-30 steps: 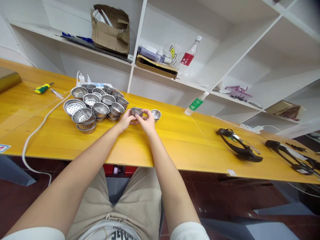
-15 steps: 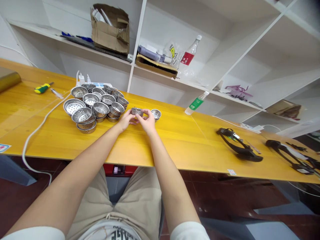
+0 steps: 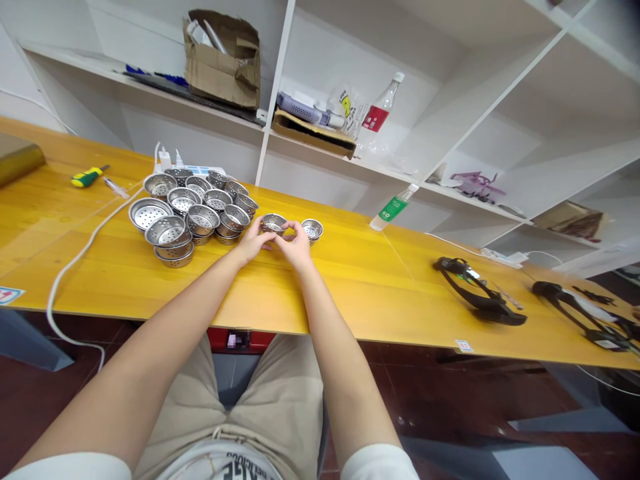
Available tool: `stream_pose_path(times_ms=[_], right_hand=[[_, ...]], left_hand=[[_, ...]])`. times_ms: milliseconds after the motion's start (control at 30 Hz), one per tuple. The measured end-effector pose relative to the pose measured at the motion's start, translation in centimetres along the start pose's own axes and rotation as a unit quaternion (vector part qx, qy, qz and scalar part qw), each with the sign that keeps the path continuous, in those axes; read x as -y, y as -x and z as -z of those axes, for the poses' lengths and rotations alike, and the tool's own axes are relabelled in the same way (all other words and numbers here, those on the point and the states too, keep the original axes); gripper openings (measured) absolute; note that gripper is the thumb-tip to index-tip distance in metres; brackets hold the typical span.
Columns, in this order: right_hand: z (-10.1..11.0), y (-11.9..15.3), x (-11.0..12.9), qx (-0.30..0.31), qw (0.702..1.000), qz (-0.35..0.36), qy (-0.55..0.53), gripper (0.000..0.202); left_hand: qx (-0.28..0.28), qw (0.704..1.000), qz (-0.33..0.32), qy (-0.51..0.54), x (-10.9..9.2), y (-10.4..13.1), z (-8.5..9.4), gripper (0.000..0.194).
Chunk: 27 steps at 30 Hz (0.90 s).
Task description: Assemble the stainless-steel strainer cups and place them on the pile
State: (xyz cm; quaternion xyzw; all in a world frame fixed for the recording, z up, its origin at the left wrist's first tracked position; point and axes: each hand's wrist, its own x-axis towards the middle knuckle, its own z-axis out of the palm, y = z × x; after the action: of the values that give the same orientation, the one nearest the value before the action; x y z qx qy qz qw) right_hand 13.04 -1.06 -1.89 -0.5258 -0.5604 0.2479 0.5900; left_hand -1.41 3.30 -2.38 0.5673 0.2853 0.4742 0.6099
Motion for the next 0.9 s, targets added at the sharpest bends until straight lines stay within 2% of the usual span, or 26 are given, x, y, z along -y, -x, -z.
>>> stream_pose_path(times_ms=[200,300,400,500,567,767,900], right_hand=[[0.5,0.2,0.1,-0.005,0.991,0.100,0.090,0.028],[0.7,0.4,0.4,-0.011,0.986,0.104,0.129,0.041],[1.0,0.4,0.3,-0.015,0.979,0.114,0.167,0.059],[1.2,0.2,0.1,-0.010,0.970,0.151,0.189,0.061],[1.3,0.2,-0.1,-0.006,0.963,0.183,0.199,0.061],[1.1,-0.1,-0.4,0.013,0.934,0.276,0.226,0.058],[0.9,0.0,-0.4,0.002,0.934,0.282,0.219,0.056]], left_hand=[[0.013,0.999,-0.043,-0.008,0.0,0.1,-0.3,0.081],[0.008,0.998,-0.068,-0.015,0.1,0.0,-0.2,0.086],[0.003,0.990,-0.128,-0.053,0.4,-0.2,0.0,0.084],[0.000,0.981,-0.155,-0.119,0.6,0.0,0.2,0.084],[-0.010,0.971,-0.162,-0.178,0.5,0.2,0.4,0.084],[-0.065,0.913,-0.229,-0.331,-0.1,0.4,0.7,0.072],[-0.071,0.901,-0.229,-0.362,-0.1,0.3,0.7,0.071]])
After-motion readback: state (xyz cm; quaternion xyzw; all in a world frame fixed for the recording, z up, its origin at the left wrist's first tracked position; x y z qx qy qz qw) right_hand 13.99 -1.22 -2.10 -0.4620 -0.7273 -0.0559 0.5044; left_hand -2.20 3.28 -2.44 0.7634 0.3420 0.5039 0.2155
